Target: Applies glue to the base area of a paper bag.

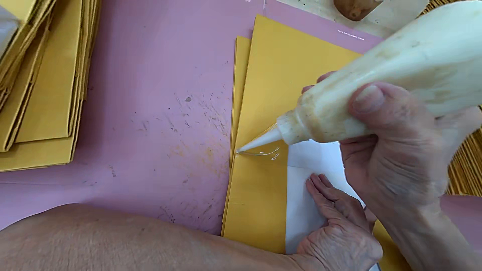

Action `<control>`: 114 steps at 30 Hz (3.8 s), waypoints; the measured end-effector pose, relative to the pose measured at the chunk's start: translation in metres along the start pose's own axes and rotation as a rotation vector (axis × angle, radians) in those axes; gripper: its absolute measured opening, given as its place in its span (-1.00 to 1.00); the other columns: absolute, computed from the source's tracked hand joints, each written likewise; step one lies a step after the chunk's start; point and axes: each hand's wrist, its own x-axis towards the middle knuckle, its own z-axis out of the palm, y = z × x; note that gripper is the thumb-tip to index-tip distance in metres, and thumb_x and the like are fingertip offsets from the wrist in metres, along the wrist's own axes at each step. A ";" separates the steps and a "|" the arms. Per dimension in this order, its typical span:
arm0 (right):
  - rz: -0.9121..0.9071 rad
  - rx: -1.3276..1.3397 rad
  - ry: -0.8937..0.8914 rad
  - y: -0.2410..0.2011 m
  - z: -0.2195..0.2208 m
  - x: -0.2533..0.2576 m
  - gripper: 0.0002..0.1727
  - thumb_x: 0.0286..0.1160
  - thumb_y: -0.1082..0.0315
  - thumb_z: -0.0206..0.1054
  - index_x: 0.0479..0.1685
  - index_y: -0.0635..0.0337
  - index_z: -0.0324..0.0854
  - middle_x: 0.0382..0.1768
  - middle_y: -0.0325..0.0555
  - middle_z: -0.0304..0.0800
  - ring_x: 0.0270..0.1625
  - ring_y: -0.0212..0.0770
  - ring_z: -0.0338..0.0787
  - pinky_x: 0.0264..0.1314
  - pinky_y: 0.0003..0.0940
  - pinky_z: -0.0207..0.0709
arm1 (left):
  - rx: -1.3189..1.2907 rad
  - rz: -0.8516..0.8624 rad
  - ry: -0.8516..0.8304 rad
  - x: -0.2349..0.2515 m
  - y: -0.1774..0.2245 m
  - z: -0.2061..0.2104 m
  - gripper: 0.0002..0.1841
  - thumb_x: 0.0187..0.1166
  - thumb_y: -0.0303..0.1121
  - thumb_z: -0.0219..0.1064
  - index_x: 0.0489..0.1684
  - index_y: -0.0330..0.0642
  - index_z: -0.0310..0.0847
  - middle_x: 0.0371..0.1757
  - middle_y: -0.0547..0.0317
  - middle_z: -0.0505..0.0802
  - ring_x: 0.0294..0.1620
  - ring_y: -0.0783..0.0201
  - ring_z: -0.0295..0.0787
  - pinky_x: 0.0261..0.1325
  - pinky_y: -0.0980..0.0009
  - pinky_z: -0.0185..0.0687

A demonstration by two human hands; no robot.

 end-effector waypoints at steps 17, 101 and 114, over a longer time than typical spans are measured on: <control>-0.437 -0.368 0.459 -0.028 -0.146 -0.081 -0.37 0.15 0.28 0.69 0.20 0.10 0.41 0.03 -0.07 0.88 0.10 0.04 0.91 0.20 0.02 0.83 | 0.200 -0.082 0.361 -0.002 -0.005 0.038 -0.35 0.66 -0.74 -0.13 0.75 -0.07 0.37 -0.31 -0.52 0.73 -0.28 -0.46 0.77 -0.08 -0.23 0.57; 0.017 -0.085 0.130 0.007 -0.047 0.000 -0.49 0.26 0.50 0.56 0.18 -0.03 0.48 -0.05 -0.34 0.85 -0.09 -0.32 0.93 -0.06 -0.36 0.88 | -0.220 -0.603 0.631 -0.074 0.018 0.077 -0.45 0.79 -0.22 -0.09 0.59 -0.43 0.43 0.60 -0.34 0.57 0.68 -0.21 0.45 0.73 -0.19 0.04; 0.029 -0.060 0.047 0.005 -0.034 -0.011 -0.52 0.22 0.41 0.60 0.10 -0.04 0.49 -0.09 -0.31 0.87 -0.13 -0.30 0.94 -0.17 -0.37 0.89 | -0.192 -0.594 0.665 -0.071 0.017 0.073 -0.48 0.66 -0.38 0.04 0.59 -0.40 0.44 0.52 -0.42 0.63 0.59 -0.28 0.54 0.67 -0.22 0.17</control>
